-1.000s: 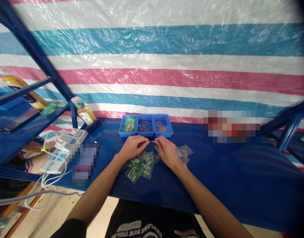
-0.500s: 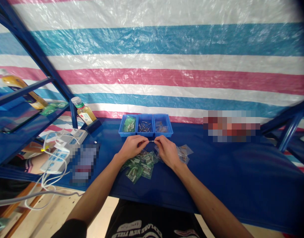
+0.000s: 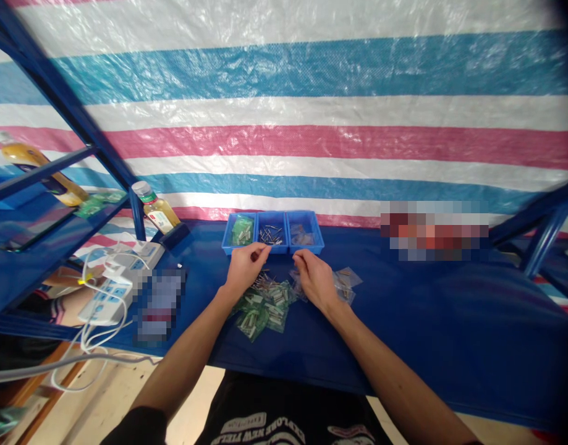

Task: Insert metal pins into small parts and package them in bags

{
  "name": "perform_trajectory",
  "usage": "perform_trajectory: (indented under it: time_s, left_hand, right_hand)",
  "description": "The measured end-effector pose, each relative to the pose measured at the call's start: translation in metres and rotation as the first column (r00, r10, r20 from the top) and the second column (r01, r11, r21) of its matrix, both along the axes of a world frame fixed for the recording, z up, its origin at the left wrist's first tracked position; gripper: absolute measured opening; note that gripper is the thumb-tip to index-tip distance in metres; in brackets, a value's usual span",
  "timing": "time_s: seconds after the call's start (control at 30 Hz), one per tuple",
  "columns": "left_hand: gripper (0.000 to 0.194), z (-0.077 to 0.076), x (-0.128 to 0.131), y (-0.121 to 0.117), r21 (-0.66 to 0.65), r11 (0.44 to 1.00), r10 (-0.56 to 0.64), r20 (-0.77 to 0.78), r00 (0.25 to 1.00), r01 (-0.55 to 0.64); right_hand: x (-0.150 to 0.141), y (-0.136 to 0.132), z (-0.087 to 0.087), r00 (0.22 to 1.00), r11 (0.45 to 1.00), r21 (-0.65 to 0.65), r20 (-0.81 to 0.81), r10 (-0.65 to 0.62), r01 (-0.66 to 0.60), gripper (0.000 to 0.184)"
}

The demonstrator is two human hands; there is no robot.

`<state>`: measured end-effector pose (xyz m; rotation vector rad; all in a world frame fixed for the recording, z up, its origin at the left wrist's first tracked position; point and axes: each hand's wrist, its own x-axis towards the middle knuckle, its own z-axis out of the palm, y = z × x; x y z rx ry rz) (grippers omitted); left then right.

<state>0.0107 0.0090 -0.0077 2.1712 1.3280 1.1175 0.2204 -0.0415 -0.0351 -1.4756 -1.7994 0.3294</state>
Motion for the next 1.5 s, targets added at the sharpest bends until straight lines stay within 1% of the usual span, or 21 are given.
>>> perform_trajectory:
  time_s: [0.03, 0.07, 0.13, 0.17, 0.27, 0.43, 0.57, 0.67, 0.77, 0.87, 1.03, 1.2, 1.3, 1.4, 1.5]
  left_hand:
    - [0.032, 0.000, 0.001, 0.002, -0.036, 0.998, 0.057, 0.067, 0.996, -0.055]
    - [0.034, 0.000, 0.002, 0.004, -0.064, 0.995, 0.081, 0.108, 0.991, -0.074]
    - [0.041, 0.001, 0.002, 0.007, -0.090, 0.993, 0.082, 0.131, 0.988, -0.070]
    - [0.040, 0.001, 0.001, 0.008, -0.089, 0.994, 0.073, 0.124, 0.990, -0.062]
    - [0.031, 0.000, -0.005, 0.007, -0.055, 0.998, 0.044, 0.057, 0.997, -0.041]
    - [0.027, -0.005, -0.014, 0.005, -0.004, 0.998, -0.056, -0.113, 0.992, 0.056]
    - [0.026, -0.006, -0.014, 0.003, 0.018, 0.989, -0.141, -0.202, 0.969, 0.147]
    - [0.026, -0.006, -0.013, 0.002, 0.020, 0.980, -0.187, -0.240, 0.953, 0.197]
    - [0.027, -0.005, -0.012, 0.001, 0.006, 0.976, -0.208, -0.261, 0.943, 0.217]
    - [0.027, -0.005, -0.013, 0.000, 0.006, 0.976, -0.209, -0.262, 0.942, 0.218]
    - [0.028, -0.004, -0.013, 0.000, 0.016, 0.974, -0.215, -0.253, 0.943, 0.226]
    - [0.028, -0.004, -0.013, 0.000, -0.006, 0.974, -0.222, -0.254, 0.941, 0.228]
    - [0.028, -0.003, -0.013, 0.000, -0.002, 0.974, -0.220, -0.255, 0.942, 0.227]
    - [0.028, -0.003, -0.013, -0.001, 0.003, 0.974, -0.218, -0.257, 0.941, 0.226]
    - [0.028, -0.003, -0.013, -0.001, 0.004, 0.974, -0.218, -0.257, 0.941, 0.227]
  right_hand:
    - [0.000, 0.000, 0.000, 1.000, 1.000, -0.003, -0.001, 0.002, -0.002, 0.025]
    - [0.000, 0.000, 0.000, 1.000, 1.000, -0.005, 0.004, 0.007, -0.007, 0.025]
    - [-0.001, 0.000, 0.000, 0.999, 0.999, -0.001, 0.014, 0.035, -0.035, 0.024]
    - [-0.001, 0.001, -0.001, 0.998, 0.998, 0.005, 0.017, 0.060, -0.060, 0.023]
    - [-0.002, 0.002, -0.003, 0.986, 0.986, 0.024, 0.038, 0.165, -0.166, 0.020]
    - [-0.003, 0.002, -0.003, 0.922, 0.935, 0.026, 0.179, 0.343, -0.353, 0.018]
    - [-0.003, -0.001, 0.003, 0.876, 0.902, -0.007, 0.233, 0.422, -0.432, 0.014]
    - [-0.002, -0.003, 0.006, 0.873, 0.902, -0.021, 0.242, 0.424, -0.432, 0.014]
    - [-0.002, -0.004, 0.006, 0.880, 0.915, -0.034, 0.263, 0.396, -0.402, 0.021]
    - [-0.005, -0.003, 0.003, 0.877, 0.916, -0.056, 0.271, 0.396, -0.396, 0.026]
    - [-0.009, -0.002, 0.000, 0.881, 0.912, -0.080, 0.237, 0.409, -0.402, 0.018]
    - [-0.009, -0.001, 0.000, 0.893, 0.912, -0.081, 0.186, 0.409, -0.401, 0.010]
    - [-0.009, -0.002, 0.000, 0.902, 0.917, -0.071, 0.163, 0.400, -0.394, 0.015]
    - [-0.010, -0.003, 0.000, 0.901, 0.919, -0.063, 0.181, 0.395, -0.390, 0.022]
    - [-0.011, -0.003, 0.000, 0.890, 0.910, -0.070, 0.195, 0.413, -0.407, 0.018]
